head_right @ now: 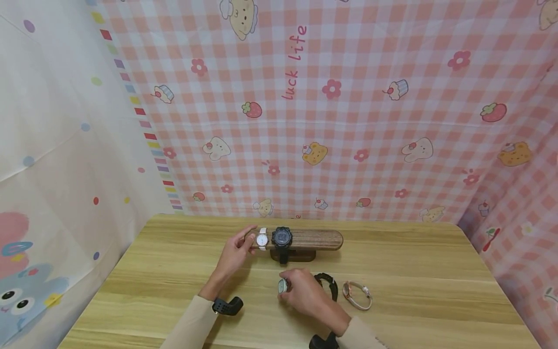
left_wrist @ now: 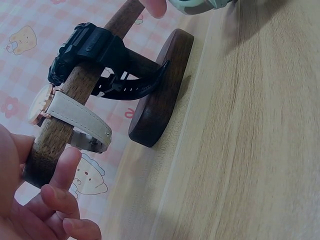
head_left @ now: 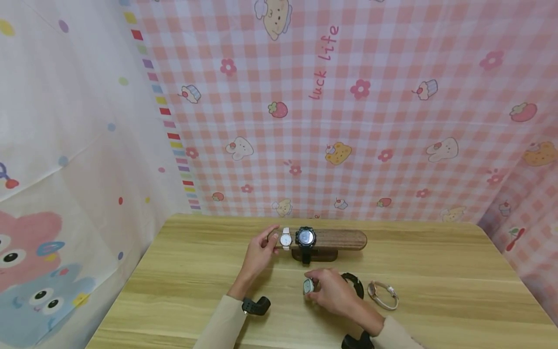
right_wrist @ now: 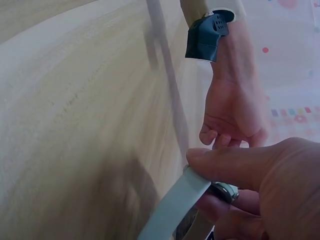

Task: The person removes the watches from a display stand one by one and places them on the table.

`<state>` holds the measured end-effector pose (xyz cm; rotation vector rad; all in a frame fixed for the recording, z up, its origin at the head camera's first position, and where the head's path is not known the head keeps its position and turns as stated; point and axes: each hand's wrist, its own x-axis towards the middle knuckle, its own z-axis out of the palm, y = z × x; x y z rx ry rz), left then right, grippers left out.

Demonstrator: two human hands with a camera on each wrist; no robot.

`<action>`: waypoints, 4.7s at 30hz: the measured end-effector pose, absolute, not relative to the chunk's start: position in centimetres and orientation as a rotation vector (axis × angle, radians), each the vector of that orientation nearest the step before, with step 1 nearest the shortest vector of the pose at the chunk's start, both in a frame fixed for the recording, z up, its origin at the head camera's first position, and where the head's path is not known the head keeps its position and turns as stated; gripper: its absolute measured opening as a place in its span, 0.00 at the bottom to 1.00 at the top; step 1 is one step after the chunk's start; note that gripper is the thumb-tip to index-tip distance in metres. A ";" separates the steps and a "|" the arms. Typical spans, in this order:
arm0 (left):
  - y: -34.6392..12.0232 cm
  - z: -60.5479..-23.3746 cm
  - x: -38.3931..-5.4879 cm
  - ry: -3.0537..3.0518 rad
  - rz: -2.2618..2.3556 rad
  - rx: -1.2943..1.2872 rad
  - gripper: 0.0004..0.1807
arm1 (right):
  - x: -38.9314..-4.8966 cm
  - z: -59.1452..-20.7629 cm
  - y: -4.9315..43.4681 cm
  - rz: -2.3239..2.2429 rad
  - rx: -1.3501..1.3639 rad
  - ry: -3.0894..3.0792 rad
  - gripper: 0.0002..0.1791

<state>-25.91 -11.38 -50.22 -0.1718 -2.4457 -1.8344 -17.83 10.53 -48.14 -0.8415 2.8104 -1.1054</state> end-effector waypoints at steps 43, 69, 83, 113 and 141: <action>-11.4 -50.1 -25.8 -2.426 -1.857 -0.199 0.21 | -20.4 -45.2 15.2 -1.241 -0.366 3.087 0.26; -11.3 -50.2 -25.7 -2.439 -1.832 -0.167 0.20 | -23.6 -47.6 19.5 -1.300 -0.155 2.979 0.35; -11.6 -50.4 -25.5 -2.499 -1.760 -0.181 0.20 | -23.5 -47.5 19.3 -1.304 -0.163 2.971 0.34; -10.5 -48.4 -24.6 -2.396 -1.401 -0.389 0.25 | -24.0 -47.2 19.7 -1.323 -0.120 2.932 0.35; -10.1 -48.7 -25.2 -2.479 -1.188 -0.513 0.21 | -24.2 -47.1 19.8 -1.295 -0.123 2.919 0.33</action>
